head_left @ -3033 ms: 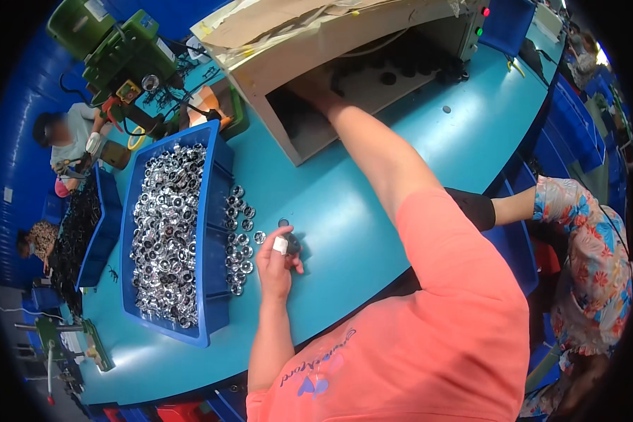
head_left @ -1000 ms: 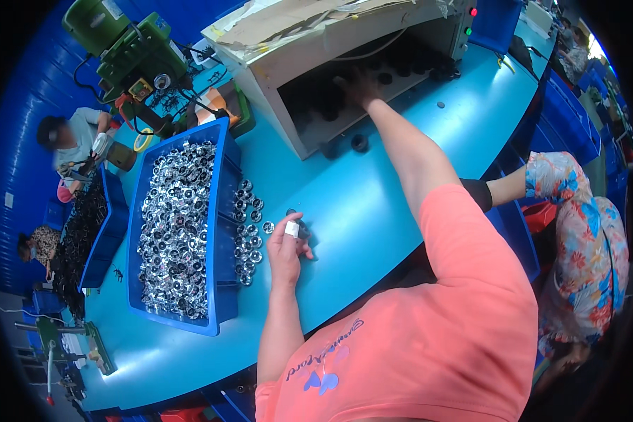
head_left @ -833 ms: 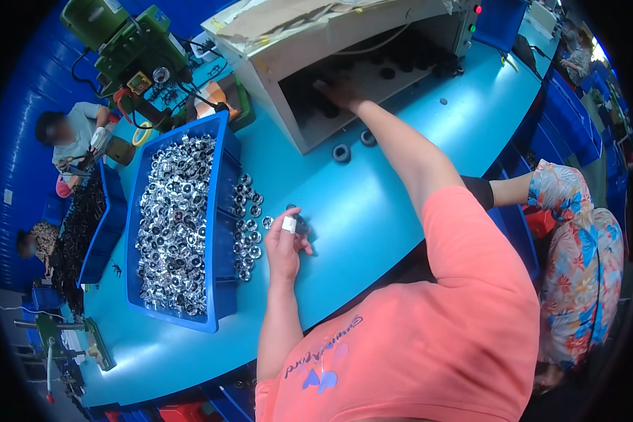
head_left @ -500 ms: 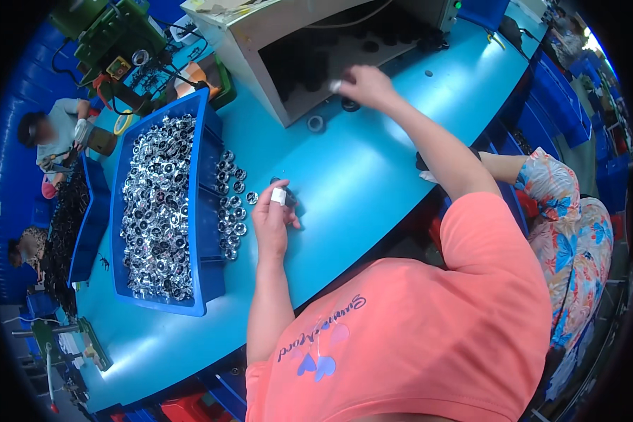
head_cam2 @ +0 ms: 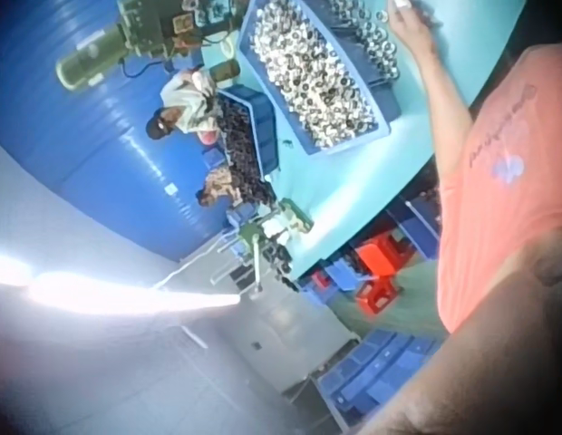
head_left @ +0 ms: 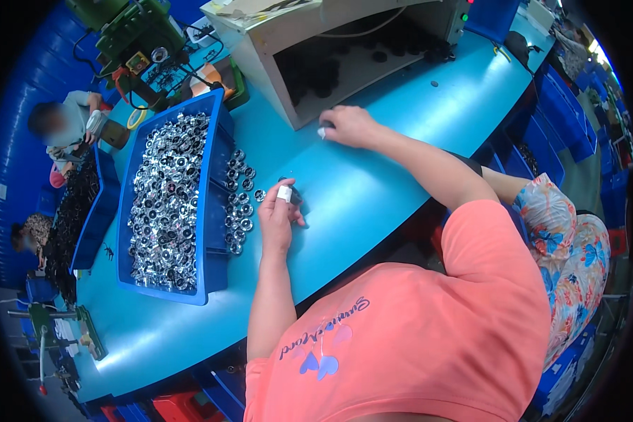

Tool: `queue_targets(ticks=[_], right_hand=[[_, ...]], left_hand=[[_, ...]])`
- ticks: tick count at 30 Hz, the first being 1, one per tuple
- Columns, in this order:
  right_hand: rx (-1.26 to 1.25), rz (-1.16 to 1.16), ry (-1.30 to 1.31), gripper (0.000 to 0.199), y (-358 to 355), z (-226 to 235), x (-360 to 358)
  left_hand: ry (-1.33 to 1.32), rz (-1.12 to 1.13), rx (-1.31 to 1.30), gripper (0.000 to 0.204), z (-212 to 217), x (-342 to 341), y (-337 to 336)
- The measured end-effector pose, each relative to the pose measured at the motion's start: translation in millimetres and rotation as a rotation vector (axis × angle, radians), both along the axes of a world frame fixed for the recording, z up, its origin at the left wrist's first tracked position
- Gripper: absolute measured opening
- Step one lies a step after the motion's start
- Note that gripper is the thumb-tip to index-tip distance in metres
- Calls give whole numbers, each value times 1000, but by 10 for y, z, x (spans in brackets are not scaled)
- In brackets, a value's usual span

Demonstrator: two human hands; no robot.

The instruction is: Assembling small plastic and metal components at a factory workbench.

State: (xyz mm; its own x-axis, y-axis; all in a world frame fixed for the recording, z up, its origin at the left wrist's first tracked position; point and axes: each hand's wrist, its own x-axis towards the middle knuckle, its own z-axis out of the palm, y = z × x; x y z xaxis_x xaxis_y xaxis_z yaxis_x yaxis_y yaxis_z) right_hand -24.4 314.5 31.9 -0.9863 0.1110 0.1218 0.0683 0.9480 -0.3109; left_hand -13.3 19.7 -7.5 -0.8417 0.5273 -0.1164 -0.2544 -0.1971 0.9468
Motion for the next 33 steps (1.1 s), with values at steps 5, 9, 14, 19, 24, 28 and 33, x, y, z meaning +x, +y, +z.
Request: queue_targets(ticks=[5,9,14,19,24,28,33], right_hand=[[-430,-155,69,50,311,148,-463],[-1021,-285,-100,51,285,203,-562],[-627,-382,-12,47,272,57,-762],[-567,-289,-35,55,316,9,-671],[-648,-233,144,43,206,-218,-395],[-576,-153,303,37,-27,-356,-169],[-332,32,375,27,-290,-309,-135]], left_hand=[[5,-11,-11,32,39,-16,17],[6,-6,-2,32,50,-12,5],[-14,-8,8,32,89,-7,9],[-18,-4,20,31,98,-10,2],[-109,45,86,31,144,11,-12],[-194,70,355,35,86,-55,-111],[-221,100,449,32,101,-116,-171]])
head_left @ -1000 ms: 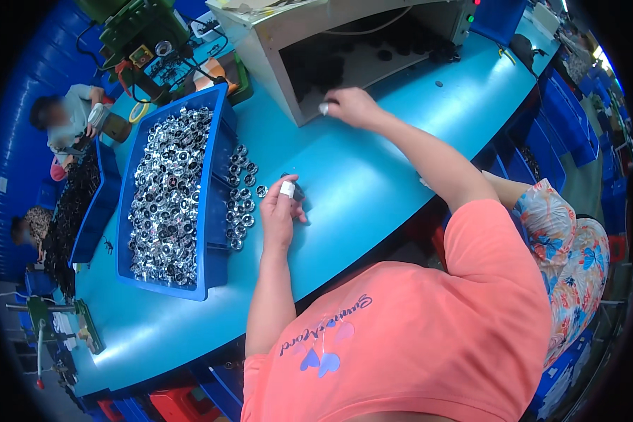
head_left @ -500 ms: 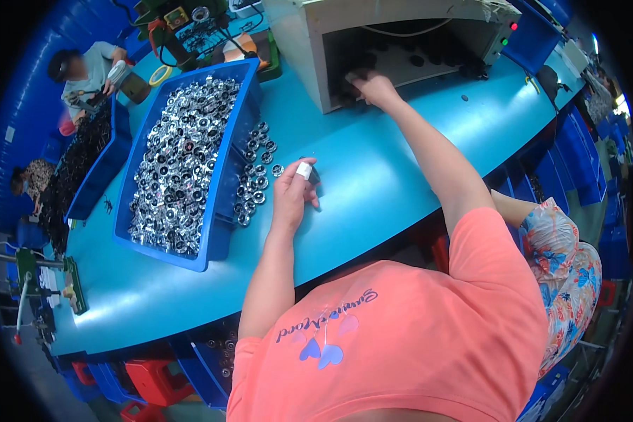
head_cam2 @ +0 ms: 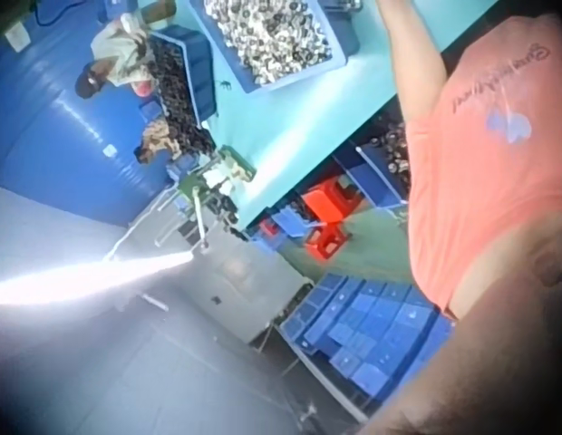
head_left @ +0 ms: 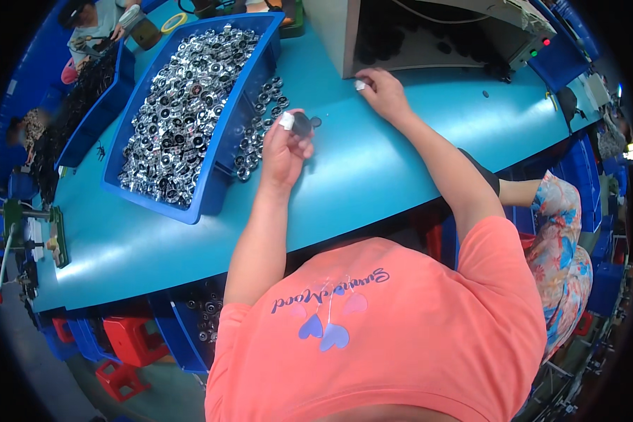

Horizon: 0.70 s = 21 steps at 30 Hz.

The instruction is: Assembling small plastic and metal components at a factory workbench.

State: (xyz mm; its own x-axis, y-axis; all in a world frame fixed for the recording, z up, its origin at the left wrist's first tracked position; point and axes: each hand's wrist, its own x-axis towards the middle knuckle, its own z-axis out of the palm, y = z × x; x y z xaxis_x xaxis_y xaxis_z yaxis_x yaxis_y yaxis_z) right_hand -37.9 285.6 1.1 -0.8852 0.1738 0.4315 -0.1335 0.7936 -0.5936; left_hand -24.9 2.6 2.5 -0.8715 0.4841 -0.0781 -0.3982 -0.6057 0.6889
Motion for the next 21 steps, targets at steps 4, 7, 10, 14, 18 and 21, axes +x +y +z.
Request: queue_targets(ticks=[4,7,10,14,18,21], right_hand=[[7,-188,-48,33,181,-8,-237],[109,-294,-135,44,337,-19,-450],[262,-340,-257,54,433,-22,-570],[215,-203,-139,48,388,-118,-568],[142,-158,91,34,239,-116,-452],[43,-210,284,21,136,-27,-266]], left_hand=[[-23,16,-40,32,6,14,8],[-15,-3,-53,32,-19,-12,12],[-29,27,36,33,0,3,12],[-37,82,123,36,22,-55,-65],[-71,96,132,38,8,-59,-63],[-87,64,170,39,-35,-75,-83]])
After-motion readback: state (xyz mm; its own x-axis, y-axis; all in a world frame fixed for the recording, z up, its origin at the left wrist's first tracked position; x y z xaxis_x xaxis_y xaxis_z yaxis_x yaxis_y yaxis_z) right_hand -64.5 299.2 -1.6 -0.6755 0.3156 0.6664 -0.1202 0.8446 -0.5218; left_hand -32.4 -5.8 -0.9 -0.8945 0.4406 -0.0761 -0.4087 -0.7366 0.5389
